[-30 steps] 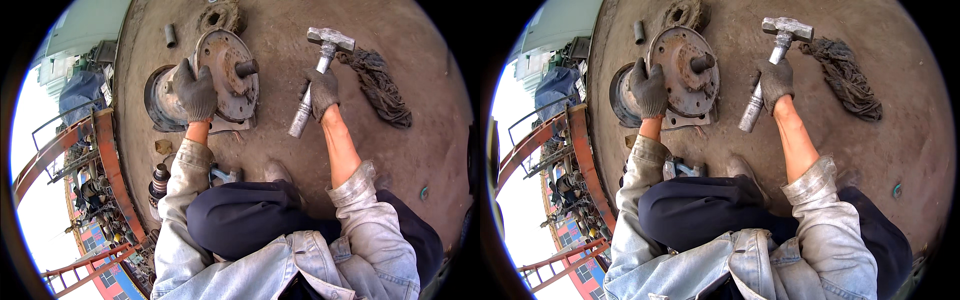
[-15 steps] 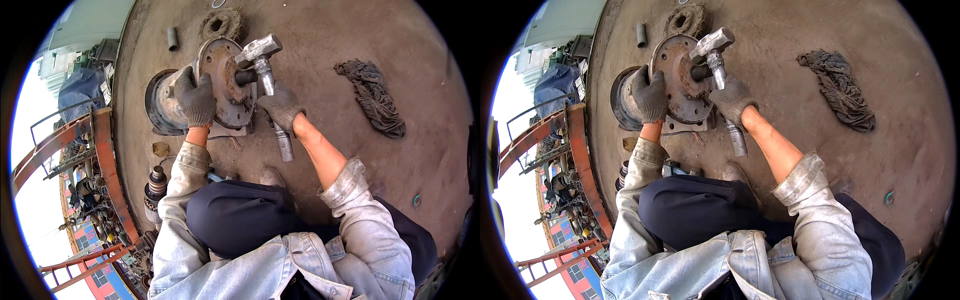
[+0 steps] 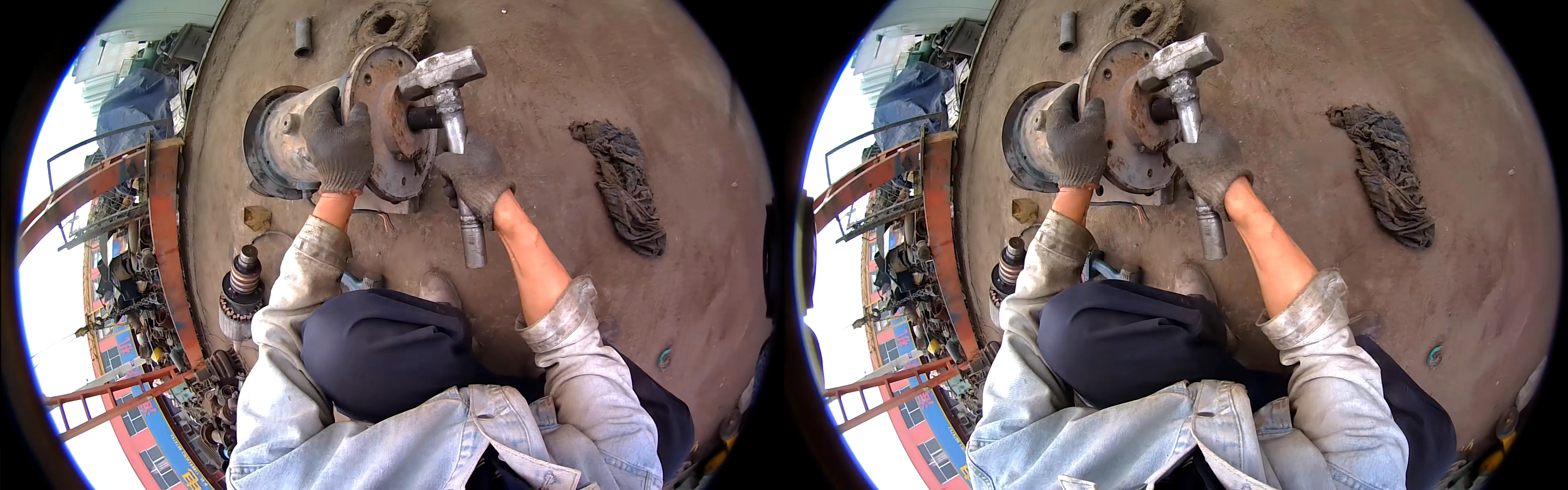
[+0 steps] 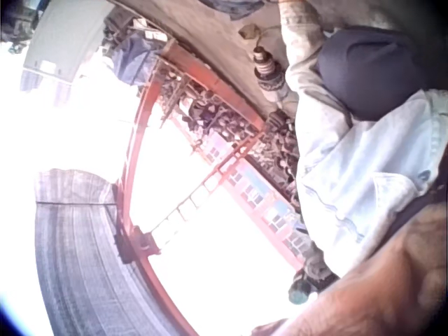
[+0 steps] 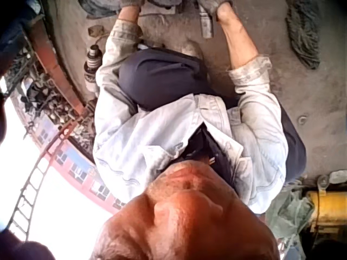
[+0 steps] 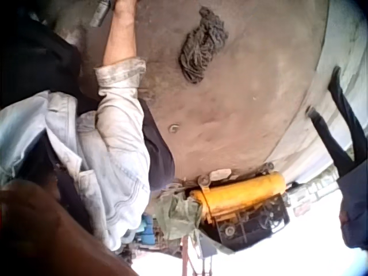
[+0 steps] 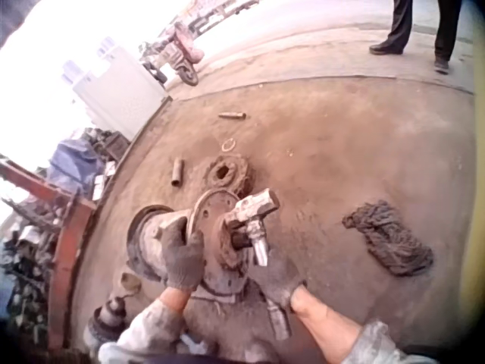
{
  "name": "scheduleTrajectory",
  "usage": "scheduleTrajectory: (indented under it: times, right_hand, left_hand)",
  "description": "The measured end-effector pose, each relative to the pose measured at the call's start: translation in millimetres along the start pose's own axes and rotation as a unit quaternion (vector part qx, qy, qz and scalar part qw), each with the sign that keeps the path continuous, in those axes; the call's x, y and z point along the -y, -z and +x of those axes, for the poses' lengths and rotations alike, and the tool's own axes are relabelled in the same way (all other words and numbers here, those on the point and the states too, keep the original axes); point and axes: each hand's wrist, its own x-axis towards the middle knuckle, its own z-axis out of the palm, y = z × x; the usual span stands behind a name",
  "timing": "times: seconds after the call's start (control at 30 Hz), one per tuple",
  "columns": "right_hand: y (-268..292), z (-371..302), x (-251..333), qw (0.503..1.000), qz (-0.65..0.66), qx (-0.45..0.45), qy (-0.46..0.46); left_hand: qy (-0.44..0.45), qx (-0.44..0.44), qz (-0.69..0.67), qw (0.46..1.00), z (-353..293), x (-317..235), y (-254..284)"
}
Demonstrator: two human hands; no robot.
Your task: The person applies grease to a circular metal part using a small tool, then places it onto a larger mechanical assembly. They use a hammer and a metal rod to tap and secure the part in place. The person also picks up small metal pieces from the floor and inserts them into the assembly.
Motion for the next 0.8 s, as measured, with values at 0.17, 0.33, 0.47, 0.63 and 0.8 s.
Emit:
scheduleTrajectory:
  times: [0.17, 0.33, 0.47, 0.63, 0.8]
  right_hand:
    - [13, -15, 33, 0.972, 0.176, -0.148, 0.05]
    - [-25, 8, -15, 0.993, -0.037, -0.097, 0.056]
    - [-8, -15, 5, 1.0, 0.003, -0.003, -0.02]
    - [10, -25, -5, 0.991, 0.081, -0.096, -0.035]
    - [81, -23, -59, 0.976, 0.058, -0.142, -0.157]
  left_hand:
    - [-0.028, -0.008, 0.047, 0.998, -5, -6, 0]
    - [-0.063, -0.036, 0.064, 0.995, -1, -10, -5]
    - [-0.055, -0.024, 0.019, 0.998, -2, -9, 3]
    - [-0.039, -0.084, 0.031, 0.995, -19, -1, 1]
    - [0.039, -0.094, -0.04, 0.994, -71, -18, 17]
